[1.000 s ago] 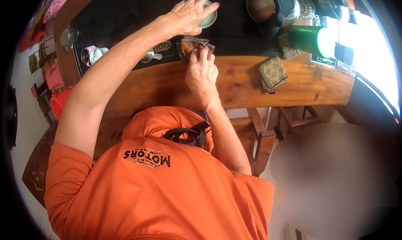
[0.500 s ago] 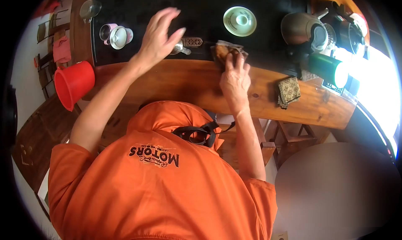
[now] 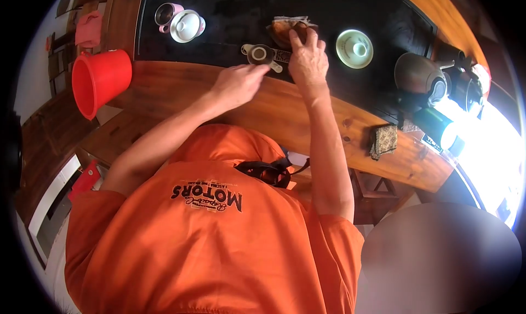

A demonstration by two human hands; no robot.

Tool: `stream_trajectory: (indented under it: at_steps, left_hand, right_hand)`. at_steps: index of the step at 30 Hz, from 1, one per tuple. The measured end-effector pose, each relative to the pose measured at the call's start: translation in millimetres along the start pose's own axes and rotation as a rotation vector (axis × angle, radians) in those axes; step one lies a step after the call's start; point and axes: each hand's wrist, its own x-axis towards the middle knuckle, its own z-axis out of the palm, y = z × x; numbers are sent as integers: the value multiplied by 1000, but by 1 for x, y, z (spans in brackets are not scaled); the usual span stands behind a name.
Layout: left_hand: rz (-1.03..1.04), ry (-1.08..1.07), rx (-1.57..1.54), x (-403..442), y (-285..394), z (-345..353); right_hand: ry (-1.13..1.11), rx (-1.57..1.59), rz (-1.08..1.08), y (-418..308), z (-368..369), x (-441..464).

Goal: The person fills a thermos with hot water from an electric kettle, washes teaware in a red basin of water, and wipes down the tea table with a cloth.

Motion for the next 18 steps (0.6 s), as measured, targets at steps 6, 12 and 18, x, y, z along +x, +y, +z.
stream_trajectory:
  at_steps: [6,12,18]
  left_hand:
    - [38,-361,260,40,6,23]
    - [149,-303,242,36,-6,26]
    - [6,-284,188,26,3,15]
  right_hand:
    - [-47,19,18,1,-5,0]
    - [-118,5,31,3,-5,2]
    - [-120,8,33,4,-4,1]
